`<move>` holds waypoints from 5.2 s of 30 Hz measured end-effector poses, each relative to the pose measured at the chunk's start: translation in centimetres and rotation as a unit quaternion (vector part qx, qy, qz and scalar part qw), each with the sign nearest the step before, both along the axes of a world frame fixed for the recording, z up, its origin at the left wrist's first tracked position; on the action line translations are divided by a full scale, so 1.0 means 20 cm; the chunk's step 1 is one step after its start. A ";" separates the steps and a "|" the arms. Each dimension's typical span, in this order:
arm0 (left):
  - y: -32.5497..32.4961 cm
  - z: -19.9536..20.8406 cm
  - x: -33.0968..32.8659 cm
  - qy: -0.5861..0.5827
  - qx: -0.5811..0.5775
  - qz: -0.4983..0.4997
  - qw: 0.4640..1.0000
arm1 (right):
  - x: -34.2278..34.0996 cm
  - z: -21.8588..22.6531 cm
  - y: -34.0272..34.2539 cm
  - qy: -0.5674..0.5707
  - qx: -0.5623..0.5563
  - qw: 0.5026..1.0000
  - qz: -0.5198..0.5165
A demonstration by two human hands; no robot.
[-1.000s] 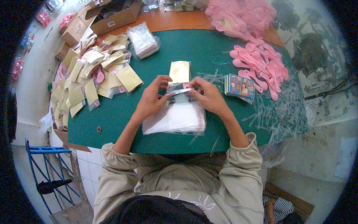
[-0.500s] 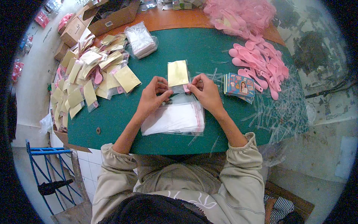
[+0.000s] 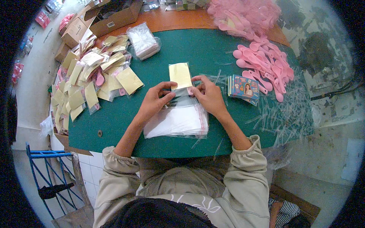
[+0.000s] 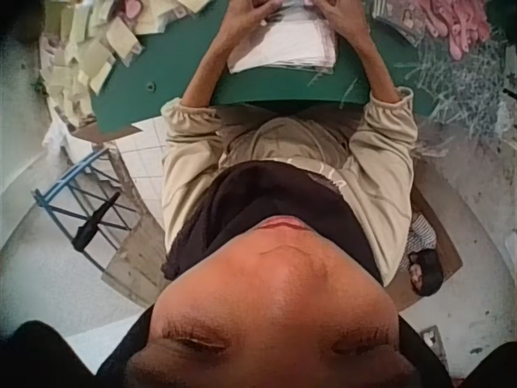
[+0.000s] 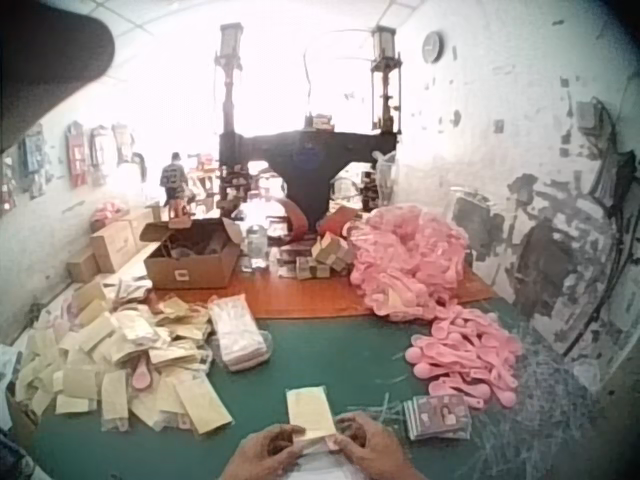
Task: The person is placing a pink plastic spoon and a small card into individual plastic bags and sealing them with a yellow label.
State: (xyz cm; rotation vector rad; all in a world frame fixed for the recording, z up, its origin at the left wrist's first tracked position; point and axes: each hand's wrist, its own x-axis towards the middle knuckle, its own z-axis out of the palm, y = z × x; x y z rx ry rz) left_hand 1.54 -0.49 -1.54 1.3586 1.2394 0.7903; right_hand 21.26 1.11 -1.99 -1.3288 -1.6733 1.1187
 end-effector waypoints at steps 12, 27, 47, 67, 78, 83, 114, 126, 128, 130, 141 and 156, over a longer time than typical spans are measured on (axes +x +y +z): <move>0.01 0.15 -0.17 -0.057 0.289 0.411 0.863 | 0.67 0.16 0.09 -0.404 0.191 0.831 -0.331; -0.03 0.01 0.02 0.146 0.262 -0.041 0.953 | 0.92 0.04 0.13 -0.540 0.080 0.800 -0.251; 0.02 0.03 -0.08 -0.106 -0.030 -0.036 0.993 | 0.09 0.23 -0.01 -0.131 0.213 0.968 0.000; 0.03 0.12 -0.23 -0.082 0.019 0.055 0.995 | 0.02 0.17 0.02 -0.446 0.441 0.770 -0.117; 0.04 0.14 -0.25 -0.100 0.012 0.048 0.994 | -0.16 0.10 0.11 -0.121 0.195 0.972 0.049; 0.05 0.11 -0.21 -0.079 0.023 0.052 0.995 | 0.03 0.21 0.12 0.007 0.113 0.994 -0.001; 0.00 0.11 -0.12 -0.177 -0.104 -0.099 0.974 | -0.07 0.20 0.04 0.024 0.100 0.995 -0.016; 0.02 0.08 -0.12 -0.263 -0.090 -0.048 0.959 | 0.01 0.29 0.03 -0.065 0.190 0.960 0.194; 0.02 0.10 -0.12 -0.231 -0.078 -0.051 0.968 | 0.24 0.33 0.08 -0.172 0.201 0.963 0.057; 0.02 0.11 -0.11 -0.199 -0.065 -0.056 0.976 | 0.52 0.29 0.08 -0.369 0.152 0.910 -0.113; 0.04 0.08 -0.09 -0.121 0.009 -0.079 0.989 | 0.69 0.26 0.03 -0.485 0.088 0.818 -0.297; 0.01 0.10 -0.07 -0.057 0.023 -0.077 0.995 | 0.11 0.33 0.01 -0.029 0.164 0.984 -0.058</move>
